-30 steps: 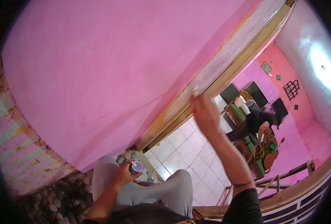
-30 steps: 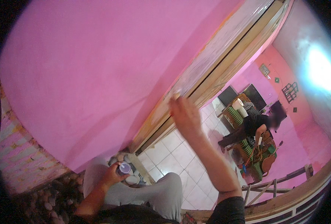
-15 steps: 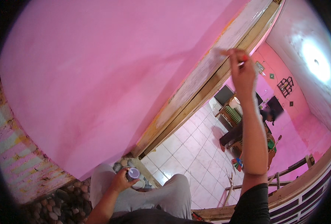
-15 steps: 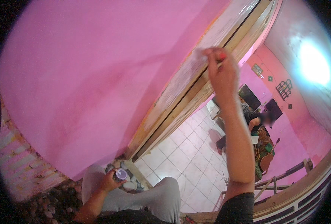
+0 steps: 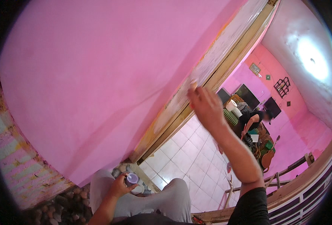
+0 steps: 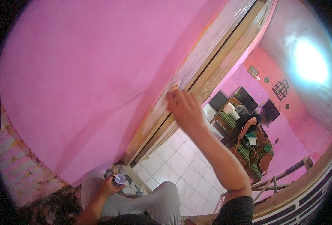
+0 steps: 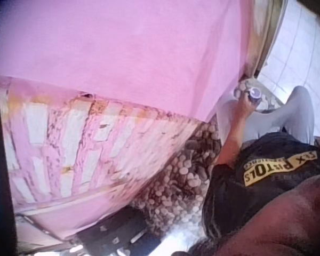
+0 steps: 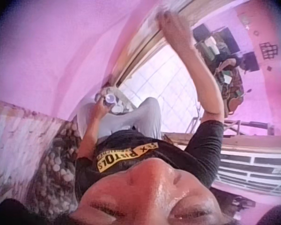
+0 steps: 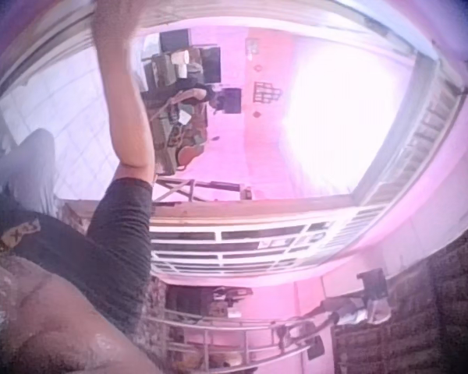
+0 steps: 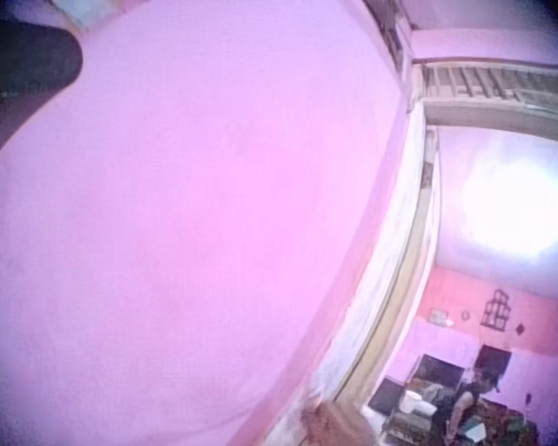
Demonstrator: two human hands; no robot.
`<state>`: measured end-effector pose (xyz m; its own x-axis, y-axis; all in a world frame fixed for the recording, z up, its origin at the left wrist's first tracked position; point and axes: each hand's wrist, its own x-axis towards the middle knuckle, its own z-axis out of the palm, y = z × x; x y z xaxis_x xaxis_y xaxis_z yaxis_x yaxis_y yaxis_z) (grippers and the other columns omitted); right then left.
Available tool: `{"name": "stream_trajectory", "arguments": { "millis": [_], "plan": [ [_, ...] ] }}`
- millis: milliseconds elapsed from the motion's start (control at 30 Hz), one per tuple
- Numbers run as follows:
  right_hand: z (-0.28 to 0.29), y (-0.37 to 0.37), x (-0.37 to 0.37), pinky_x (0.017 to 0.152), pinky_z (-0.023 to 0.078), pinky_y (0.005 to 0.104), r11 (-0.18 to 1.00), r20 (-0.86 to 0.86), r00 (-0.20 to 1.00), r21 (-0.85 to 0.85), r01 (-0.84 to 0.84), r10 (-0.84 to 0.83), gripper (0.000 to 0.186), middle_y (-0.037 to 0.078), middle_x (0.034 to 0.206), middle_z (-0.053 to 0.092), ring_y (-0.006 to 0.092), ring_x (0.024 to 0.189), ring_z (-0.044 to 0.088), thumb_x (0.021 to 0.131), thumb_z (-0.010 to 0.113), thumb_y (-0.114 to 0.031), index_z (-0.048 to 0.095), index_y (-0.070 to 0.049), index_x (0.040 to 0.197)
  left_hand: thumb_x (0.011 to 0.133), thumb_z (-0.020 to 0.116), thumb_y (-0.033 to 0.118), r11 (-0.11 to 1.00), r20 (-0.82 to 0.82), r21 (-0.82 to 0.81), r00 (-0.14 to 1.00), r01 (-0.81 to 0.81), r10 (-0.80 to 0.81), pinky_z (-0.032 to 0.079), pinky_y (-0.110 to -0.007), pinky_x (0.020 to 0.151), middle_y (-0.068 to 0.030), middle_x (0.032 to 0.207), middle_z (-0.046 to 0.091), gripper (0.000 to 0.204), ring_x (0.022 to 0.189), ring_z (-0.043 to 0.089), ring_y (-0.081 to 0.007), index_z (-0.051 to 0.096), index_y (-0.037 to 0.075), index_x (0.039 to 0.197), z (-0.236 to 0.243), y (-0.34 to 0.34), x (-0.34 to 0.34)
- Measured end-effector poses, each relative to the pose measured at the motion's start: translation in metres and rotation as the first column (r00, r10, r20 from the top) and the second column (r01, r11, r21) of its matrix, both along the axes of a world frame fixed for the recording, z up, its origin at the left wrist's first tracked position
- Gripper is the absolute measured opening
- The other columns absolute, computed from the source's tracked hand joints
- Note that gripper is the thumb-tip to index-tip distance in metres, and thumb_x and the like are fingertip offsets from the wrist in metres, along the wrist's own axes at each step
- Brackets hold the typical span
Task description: The person paints the wooden frame of a doorway using a small brush, repeatedly dipping the brush into a small container of white paint and applying it to the wood surfaces.
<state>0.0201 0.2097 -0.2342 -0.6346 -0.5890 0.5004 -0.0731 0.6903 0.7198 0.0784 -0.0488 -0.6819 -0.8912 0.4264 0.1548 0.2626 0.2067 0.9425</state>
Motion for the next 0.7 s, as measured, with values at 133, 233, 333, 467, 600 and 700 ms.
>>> {"name": "stream_trajectory", "arguments": {
  "millis": [133,233,333,467,600,700],
  "plan": [
    [-0.005,-0.015,0.003,0.071,0.054,0.0405,0.981,0.086,0.991,-0.175,-0.088,0.104,0.017,0.007,0.094,0.062,0.0273,0.086,0.067,0.09,0.071,-0.014,0.07,-0.01,0.106,0.073,0.093,0.046,0.999,-0.033,0.029,0.999,0.03,-0.029,0.055,-0.041,0.095,-0.0198,0.12,0.068,0.076,0.112,0.068,-0.0336,0.06,0.0,0.124,-0.005,-0.004,-0.003],
    [0.047,-0.003,0.005,0.074,0.055,0.0459,0.974,-0.152,0.981,-0.21,0.087,-0.12,0.02,0.009,0.102,0.062,0.0314,0.091,0.067,0.094,0.066,-0.017,0.069,-0.014,0.114,0.072,0.094,0.045,0.999,-0.059,0.026,0.998,0.025,-0.024,0.055,-0.041,0.095,-0.0195,0.119,0.068,0.076,0.111,0.068,-0.0332,0.06,0.0,0.123,-0.008,0.0,-0.001],
    [0.1,-0.001,0.0,0.073,0.055,0.0431,0.971,-0.424,0.905,-0.2,-0.134,0.037,0.024,0.01,0.105,0.061,0.0306,0.091,0.066,0.093,0.069,-0.014,0.069,-0.013,0.117,0.072,0.094,0.044,0.999,-0.081,0.043,0.997,0.004,0.0,0.057,-0.041,0.092,-0.0182,0.116,0.069,0.074,0.108,0.07,-0.0326,0.061,0.002,0.123,-0.009,-0.002,-0.001],
    [0.129,0.008,-0.006,0.074,0.055,0.0424,0.979,-0.479,0.875,-0.141,-0.147,0.063,0.025,0.01,0.102,0.06,0.0309,0.09,0.066,0.093,0.069,-0.013,0.068,-0.011,0.118,0.072,0.094,0.043,0.993,-0.113,0.113,0.994,0.021,-0.009,0.058,-0.041,0.088,-0.0165,0.112,0.07,0.072,0.103,0.071,-0.0322,0.061,0.003,0.123,-0.013,0.001,-0.002],
    [0.07,0.009,-0.014,0.071,0.053,0.0408,0.997,-0.352,0.936,-0.062,-0.042,0.018,0.026,0.009,0.097,0.058,0.0276,0.09,0.064,0.092,0.069,-0.013,0.067,-0.008,0.117,0.073,0.094,0.042,0.993,-0.095,0.11,0.994,-0.039,0.05,0.057,-0.041,0.087,-0.0162,0.112,0.07,0.072,0.103,0.071,-0.0316,0.061,0.003,0.123,-0.007,-0.001,0.001],
    [-0.004,0.014,-0.009,0.071,0.051,0.0383,1.0,-0.176,0.984,-0.009,0.004,-0.006,0.026,0.007,0.096,0.058,0.0251,0.088,0.061,0.092,0.068,-0.015,0.066,-0.006,0.116,0.073,0.094,0.041,0.998,-0.127,0.057,0.991,-0.024,0.031,0.057,-0.041,0.088,-0.0163,0.111,0.07,0.071,0.104,0.07,-0.0311,0.061,0.003,0.123,-0.003,0.001,-0.001]
  ]
}}
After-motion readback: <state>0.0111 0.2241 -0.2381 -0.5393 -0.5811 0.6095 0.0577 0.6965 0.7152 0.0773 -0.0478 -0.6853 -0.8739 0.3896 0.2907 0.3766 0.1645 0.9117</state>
